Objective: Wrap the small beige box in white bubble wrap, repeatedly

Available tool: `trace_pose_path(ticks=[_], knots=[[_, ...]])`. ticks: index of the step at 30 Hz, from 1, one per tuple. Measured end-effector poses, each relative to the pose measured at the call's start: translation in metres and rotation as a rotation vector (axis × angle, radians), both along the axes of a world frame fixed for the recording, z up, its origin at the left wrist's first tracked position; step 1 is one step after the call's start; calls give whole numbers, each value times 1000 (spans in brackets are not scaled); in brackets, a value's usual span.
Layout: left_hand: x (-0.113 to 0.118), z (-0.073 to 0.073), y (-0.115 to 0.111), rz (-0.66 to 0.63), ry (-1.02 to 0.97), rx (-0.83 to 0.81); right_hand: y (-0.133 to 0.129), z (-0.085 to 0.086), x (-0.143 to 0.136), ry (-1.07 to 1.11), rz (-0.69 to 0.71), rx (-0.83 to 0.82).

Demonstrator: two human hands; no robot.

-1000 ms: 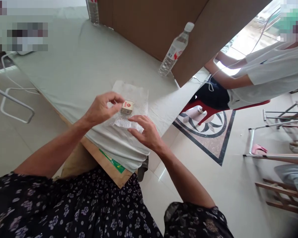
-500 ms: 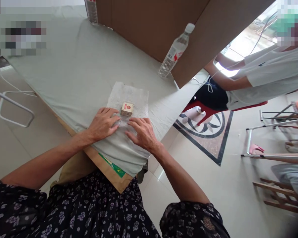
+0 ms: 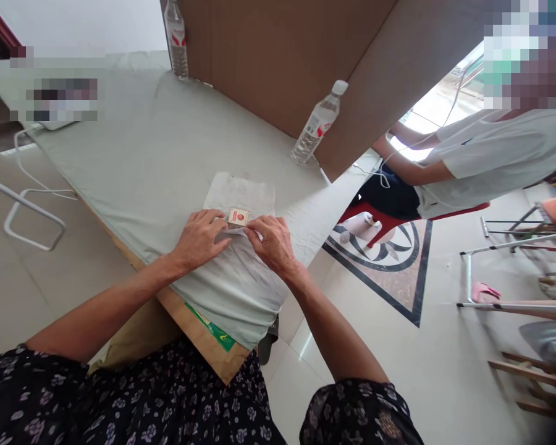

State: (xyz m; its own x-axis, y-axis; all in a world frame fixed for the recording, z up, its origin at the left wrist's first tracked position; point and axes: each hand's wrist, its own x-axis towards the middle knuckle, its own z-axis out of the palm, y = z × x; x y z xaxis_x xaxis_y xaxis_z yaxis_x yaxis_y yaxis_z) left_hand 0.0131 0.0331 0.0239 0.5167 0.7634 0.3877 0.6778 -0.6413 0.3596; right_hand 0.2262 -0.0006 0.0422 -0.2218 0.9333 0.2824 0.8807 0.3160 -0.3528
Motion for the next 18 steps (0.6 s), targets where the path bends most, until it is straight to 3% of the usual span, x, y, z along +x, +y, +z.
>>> trace_pose_path(ticks=[4, 8, 12, 18], knots=[[11, -2, 21, 13, -116, -131, 25, 3, 5, 165, 35, -37], [19, 3, 40, -26, -259, -351, 46, -9, 9, 393, 59, -156], [20, 7, 45, -26, -356, -458, 46, -21, 6, 486, 7, -119], [15, 2, 42, -83, -448, -501, 38, -29, 4, 526, 71, -37]])
